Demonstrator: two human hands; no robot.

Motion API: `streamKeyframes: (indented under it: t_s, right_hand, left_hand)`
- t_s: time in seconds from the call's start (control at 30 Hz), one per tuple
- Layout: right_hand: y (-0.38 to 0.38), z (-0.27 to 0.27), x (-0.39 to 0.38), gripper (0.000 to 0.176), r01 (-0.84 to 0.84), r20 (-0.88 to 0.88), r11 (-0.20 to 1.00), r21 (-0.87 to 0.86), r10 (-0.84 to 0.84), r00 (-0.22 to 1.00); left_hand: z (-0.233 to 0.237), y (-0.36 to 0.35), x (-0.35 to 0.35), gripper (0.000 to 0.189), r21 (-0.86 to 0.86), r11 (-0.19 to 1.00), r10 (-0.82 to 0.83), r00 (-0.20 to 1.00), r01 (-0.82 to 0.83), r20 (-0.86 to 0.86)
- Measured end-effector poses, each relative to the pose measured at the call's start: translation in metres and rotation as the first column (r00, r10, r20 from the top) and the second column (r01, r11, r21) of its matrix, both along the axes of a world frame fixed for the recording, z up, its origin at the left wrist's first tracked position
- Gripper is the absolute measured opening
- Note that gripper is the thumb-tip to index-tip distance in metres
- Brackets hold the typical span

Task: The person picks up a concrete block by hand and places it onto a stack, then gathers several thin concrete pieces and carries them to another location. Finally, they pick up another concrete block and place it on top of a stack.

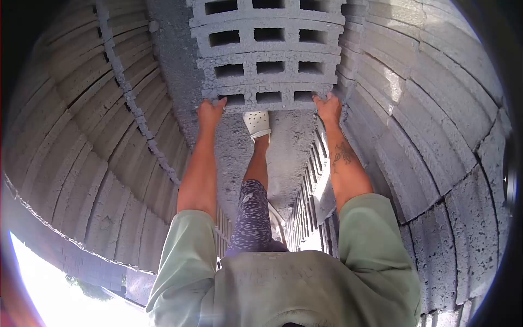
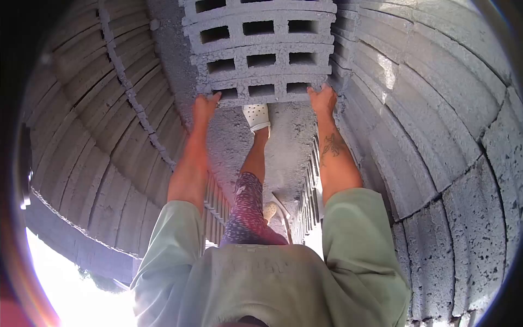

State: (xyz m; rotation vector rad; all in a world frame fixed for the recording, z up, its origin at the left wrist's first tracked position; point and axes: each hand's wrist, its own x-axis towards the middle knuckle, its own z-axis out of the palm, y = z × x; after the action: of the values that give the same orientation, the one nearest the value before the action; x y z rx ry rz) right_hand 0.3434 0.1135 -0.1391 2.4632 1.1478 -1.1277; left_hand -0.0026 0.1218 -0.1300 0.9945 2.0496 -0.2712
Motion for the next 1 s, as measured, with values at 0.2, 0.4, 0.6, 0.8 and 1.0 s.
streamKeyframes:
  t_s: [0.2,0.4,0.6,0.8,1.0]
  right_hand:
    - [-0.036,0.061,-0.024,0.098,0.155,-0.012,0.985,0.080,-0.154,0.988]
    - [-0.218,0.158,-0.033,0.072,0.169,-0.342,0.968,-0.184,-0.224,0.913]
    - [-0.265,0.249,-0.019,0.058,0.032,-0.419,0.999,-0.037,-0.045,0.907]
    - [-0.222,0.255,-0.020,0.037,-0.061,-0.476,0.943,0.326,0.220,0.852]
    - [-0.223,0.345,-0.116,0.037,-0.305,-0.630,0.909,0.283,0.416,0.656]
  left_hand:
    - [0.056,-0.120,-0.028,0.069,0.184,0.983,-0.002,0.999,-0.006,0.045]
    - [0.201,-0.310,-0.022,0.032,-0.221,0.975,-0.021,0.999,0.028,0.034]
    - [0.289,-0.405,0.000,0.027,0.086,0.983,0.142,0.964,-0.165,0.223]
    - [0.431,-0.418,0.016,0.031,0.521,0.814,0.116,0.952,-0.256,0.285]
    - [0.572,-0.455,-0.050,0.028,0.712,0.371,0.322,0.801,-0.597,0.504]
